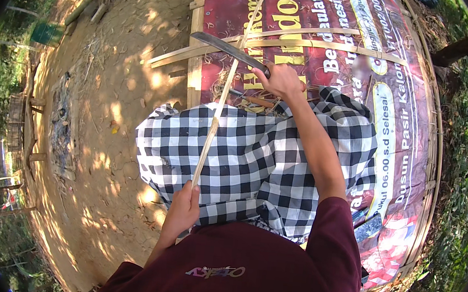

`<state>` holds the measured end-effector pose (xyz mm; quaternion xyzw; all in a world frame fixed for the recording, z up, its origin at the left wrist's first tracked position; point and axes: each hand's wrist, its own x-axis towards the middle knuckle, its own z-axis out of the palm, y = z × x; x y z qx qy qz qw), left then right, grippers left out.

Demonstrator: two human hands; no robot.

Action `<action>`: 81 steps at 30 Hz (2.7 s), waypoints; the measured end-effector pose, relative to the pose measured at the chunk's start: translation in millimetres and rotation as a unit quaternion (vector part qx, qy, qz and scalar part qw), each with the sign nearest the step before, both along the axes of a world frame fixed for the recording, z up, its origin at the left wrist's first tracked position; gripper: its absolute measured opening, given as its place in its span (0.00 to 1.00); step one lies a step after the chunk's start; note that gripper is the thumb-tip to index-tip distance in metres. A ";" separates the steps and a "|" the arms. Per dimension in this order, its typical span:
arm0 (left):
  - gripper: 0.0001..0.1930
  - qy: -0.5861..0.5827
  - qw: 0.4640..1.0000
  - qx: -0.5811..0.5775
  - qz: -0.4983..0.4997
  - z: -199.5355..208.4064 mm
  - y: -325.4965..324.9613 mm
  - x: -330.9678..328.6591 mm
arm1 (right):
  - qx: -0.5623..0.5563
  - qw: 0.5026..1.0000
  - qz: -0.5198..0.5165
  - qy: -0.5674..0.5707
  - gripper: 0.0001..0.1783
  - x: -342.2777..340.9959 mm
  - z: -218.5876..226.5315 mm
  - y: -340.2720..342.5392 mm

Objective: The person shaves thin strips of bamboo using a large blade, handling one strip at a time.

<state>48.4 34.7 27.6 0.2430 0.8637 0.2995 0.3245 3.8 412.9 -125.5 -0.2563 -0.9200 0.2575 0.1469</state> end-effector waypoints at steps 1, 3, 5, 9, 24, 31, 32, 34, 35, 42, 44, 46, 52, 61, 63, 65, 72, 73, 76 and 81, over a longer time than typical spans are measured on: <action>0.12 0.003 1.000 0.006 -0.002 0.5 1.7 -1.7 | 0.028 0.997 0.071 0.001 0.35 3.5 2.0 -2.3; 0.12 -0.015 1.000 0.006 0.000 -1.1 3.9 1.8 | 0.084 0.974 0.208 0.001 0.35 11.1 6.1 -6.1; 0.12 -0.011 1.000 0.004 -0.003 -4.3 2.6 6.2 | 0.130 0.922 0.341 0.130 0.35 5.4 1.9 -10.6; 0.13 0.003 1.000 0.009 0.009 -6.4 -5.4 7.2 | 0.003 0.997 0.078 -0.012 0.37 -4.4 -5.1 -2.9; 0.12 -0.022 1.000 -0.016 -0.006 8.9 -0.7 11.7 | -0.025 0.998 0.061 -0.024 0.38 7.2 -1.3 9.2; 0.12 -0.005 1.000 -0.016 -0.022 8.9 -18.5 19.2 | 0.030 0.994 0.089 -0.053 0.39 1.4 1.5 8.7; 0.12 -0.010 0.999 -0.021 -0.023 11.7 -21.3 19.3 | -0.039 0.995 -0.026 -0.093 0.43 0.1 -1.9 13.4; 0.12 -0.009 0.999 -0.019 -0.028 12.9 -25.4 17.3 | -0.003 0.996 0.002 -0.086 0.45 -1.0 10.0 15.8; 0.12 -0.008 0.999 -0.018 -0.030 12.9 -26.8 16.8 | 0.036 0.995 0.043 -0.081 0.44 2.7 14.7 12.1; 0.11 -0.005 0.999 -0.040 -0.023 5.7 -38.4 21.2 | 0.079 0.989 0.103 -0.070 0.43 -6.8 6.1 -1.1; 0.11 -0.010 0.999 -0.046 -0.021 8.9 -43.2 21.3 | -0.042 0.995 0.001 -0.088 0.44 -9.2 4.1 9.7; 0.12 -0.010 0.999 -0.038 -0.025 7.8 -47.4 20.8 | -0.023 0.997 0.035 -0.058 0.43 -6.9 7.3 12.2; 0.12 -0.045 0.996 -0.079 -0.014 -8.0 -73.4 38.3 | 0.105 0.967 0.229 -0.039 0.41 -3.2 10.7 -4.9; 0.11 -0.069 0.994 -0.074 0.049 -4.0 -108.4 54.6 | 0.060 0.969 0.228 -0.069 0.35 3.9 8.8 6.1; 0.12 -0.080 0.989 -0.110 0.063 -5.8 -107.2 49.5 | 0.141 0.926 0.330 -0.118 0.40 -2.7 33.9 -21.0; 0.12 -0.055 0.993 -0.092 0.058 -11.7 -109.2 44.4 | 0.141 0.933 0.313 -0.109 0.41 -3.7 37.1 -35.7; 0.17 -0.231 0.970 -0.053 0.059 -32.2 -116.4 23.6 | 0.034 0.969 0.238 -0.052 0.41 12.1 11.2 -64.6; 0.18 -0.290 0.952 -0.061 0.078 -33.7 -109.8 17.7 | 0.021 0.971 0.235 -0.043 0.41 13.6 10.3 -67.4; 0.18 -0.327 0.938 0.007 0.114 -38.7 -94.3 9.9 | 0.047 0.961 0.270 -0.044 0.39 18.1 17.1 -79.9; 0.18 -0.318 0.922 0.057 0.212 -52.9 -81.1 -4.9 | 0.025 0.962 0.272 -0.001 0.38 34.5 24.9 -112.1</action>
